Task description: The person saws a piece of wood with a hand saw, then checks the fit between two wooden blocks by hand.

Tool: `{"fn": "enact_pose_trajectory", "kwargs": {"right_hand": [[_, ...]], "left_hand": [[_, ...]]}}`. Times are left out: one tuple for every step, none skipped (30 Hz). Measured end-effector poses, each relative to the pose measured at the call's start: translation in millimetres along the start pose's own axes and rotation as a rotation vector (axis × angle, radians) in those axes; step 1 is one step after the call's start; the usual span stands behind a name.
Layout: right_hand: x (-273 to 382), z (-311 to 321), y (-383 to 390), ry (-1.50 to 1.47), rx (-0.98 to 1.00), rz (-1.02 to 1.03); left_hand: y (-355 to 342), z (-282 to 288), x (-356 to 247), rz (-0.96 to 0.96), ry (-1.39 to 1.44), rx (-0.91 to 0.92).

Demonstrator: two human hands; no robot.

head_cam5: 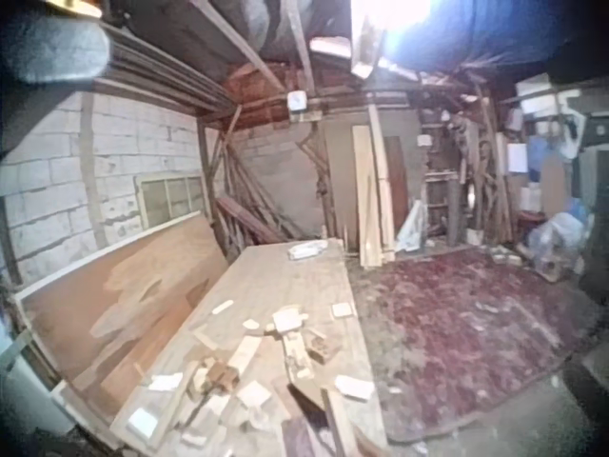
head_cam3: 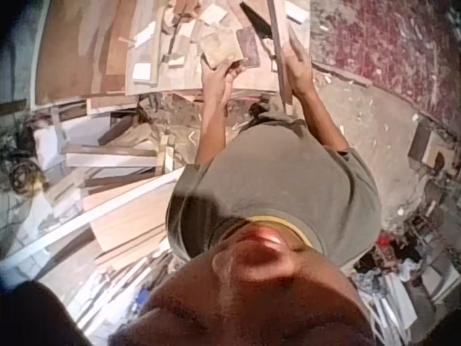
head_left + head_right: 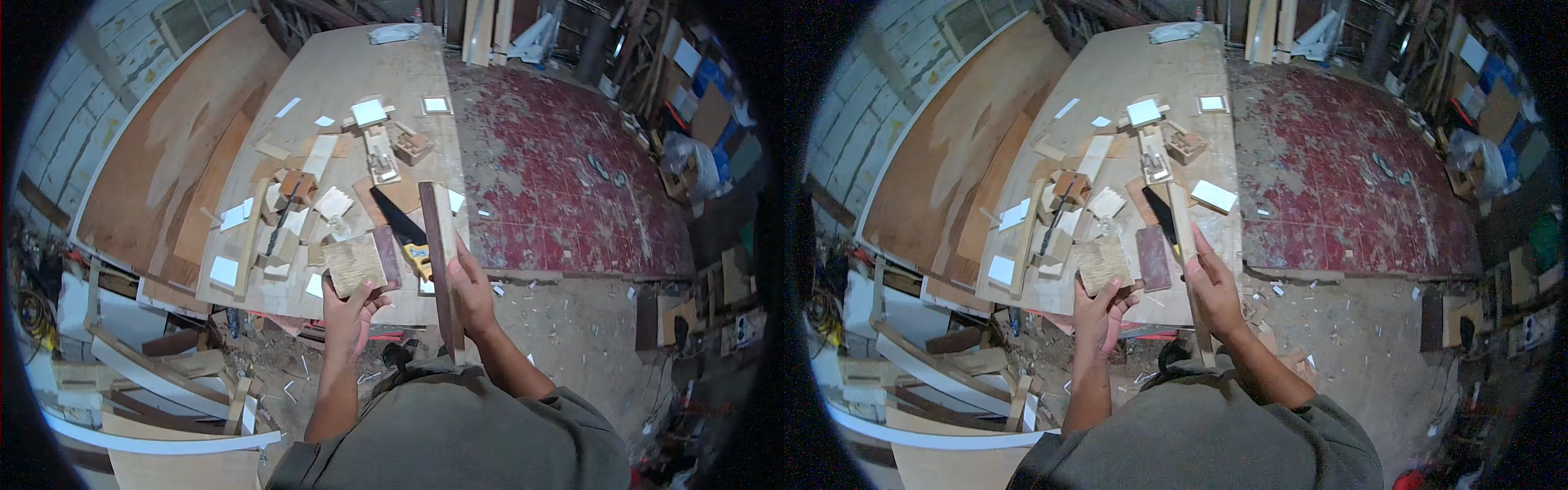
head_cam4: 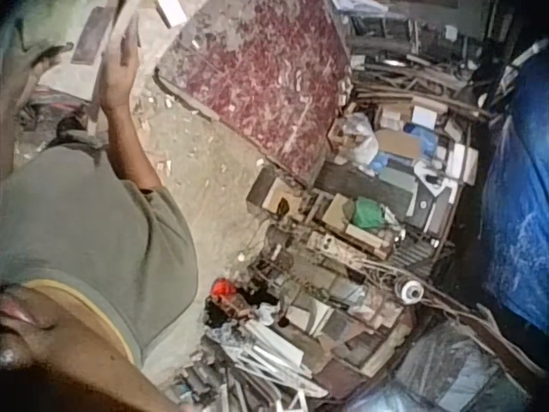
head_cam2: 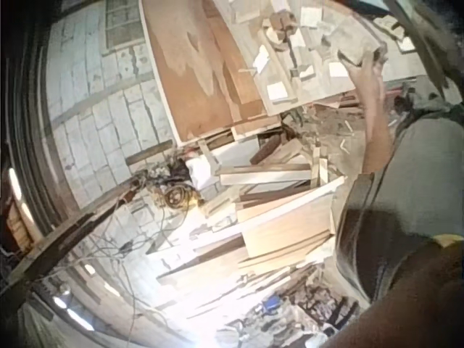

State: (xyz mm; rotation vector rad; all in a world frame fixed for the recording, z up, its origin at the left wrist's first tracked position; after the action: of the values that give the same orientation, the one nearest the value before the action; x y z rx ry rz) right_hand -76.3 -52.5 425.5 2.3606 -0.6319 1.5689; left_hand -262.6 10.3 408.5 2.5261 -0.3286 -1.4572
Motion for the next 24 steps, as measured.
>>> {"fn": "enact_pose_trajectory", "kwargs": {"right_hand": [[7, 9, 2, 0.045, 0.002, 0.064], [9, 19, 2, 0.043, -0.014, 0.068], [11, 31, 4, 0.082, -0.016, 0.123], [13, 42, 5, 0.121, -0.018, 0.176], [13, 53, 8, 0.122, -0.035, 0.178], [14, 62, 11, 0.141, -0.05, 0.207], [16, 72, 15, 0.16, -0.067, 0.235], [18, 80, 17, 0.179, -0.085, 0.263], [22, 88, 19, 0.178, -0.097, 0.263], [29, 89, 25, 0.284, -0.093, 0.31], [35, 90, 30, 0.391, -0.09, 0.356], [38, 96, 33, 0.392, -0.114, 0.353], [41, 100, 36, 0.447, -0.116, 0.376], [43, 102, 40, 0.504, -0.119, 0.398], [43, 104, 43, 0.496, -0.135, 0.386], [45, 107, 44, 0.497, -0.156, 0.386], [47, 108, 46, 0.515, -0.165, 0.403], [49, 109, 48, 0.533, -0.174, 0.418], [50, 111, 49, 0.565, -0.189, 0.431], [50, 114, 50, 0.568, -0.207, 0.43], [49, 115, 51, 0.576, -0.2, 0.428], [48, 116, 51, 0.583, -0.191, 0.425], [46, 116, 51, 0.503, -0.21, 0.425], [44, 117, 52, 0.507, -0.223, 0.423]], "left_hand": [[1, -8, 6, 0.008, -0.008, 0.013], [3, -16, 8, -0.063, -0.161, 0.052], [5, -25, 11, -0.134, -0.311, 0.093], [9, -32, 15, -0.125, -0.317, 0.107], [12, -38, 19, -0.126, -0.39, 0.112], [15, -44, 23, -0.132, -0.461, 0.111], [18, -49, 29, -0.129, -0.467, 0.119], [19, -54, 34, -0.147, -0.476, 0.116], [20, -57, 41, -0.165, -0.486, 0.113], [17, -54, 53, -0.16, -0.496, 0.117], [11, -50, 65, -0.249, -0.397, 0.132], [14, -61, 65, -0.327, -0.296, 0.159], [22, -69, 71, -0.314, -0.304, 0.178], [33, -78, 82, -0.173, -0.208, 0.237], [43, -90, 90, -0.035, -0.111, 0.291], [47, -95, 94, -0.024, -0.118, 0.307], [53, -98, 103, 0.041, -0.206, 0.348], [59, -100, 112, 0.105, -0.293, 0.388], [67, -109, 115, 0.074, -0.202, 0.519], [70, -112, 119, 0.084, -0.208, 0.532], [71, -116, 123, 0.144, -0.142, 0.519], [72, -120, 125, 0.203, -0.076, 0.502], [76, -126, 122, 0.135, -0.175, 0.553], [74, -129, 122, 0.145, -0.178, 0.562]]}}
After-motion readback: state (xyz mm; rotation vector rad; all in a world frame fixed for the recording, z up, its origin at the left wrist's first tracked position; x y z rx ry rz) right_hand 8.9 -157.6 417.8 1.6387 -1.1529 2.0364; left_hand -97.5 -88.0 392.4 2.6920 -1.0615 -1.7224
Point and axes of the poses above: each hand's wrist, its own y-axis away from the middle knuckle, its own z-axis out of the back of the hand, x = y × z, the point moved 6 cm from there along -y, towards the middle knuckle, and after that the axes turned 12 degrees about -x, right-handed, at the moved point
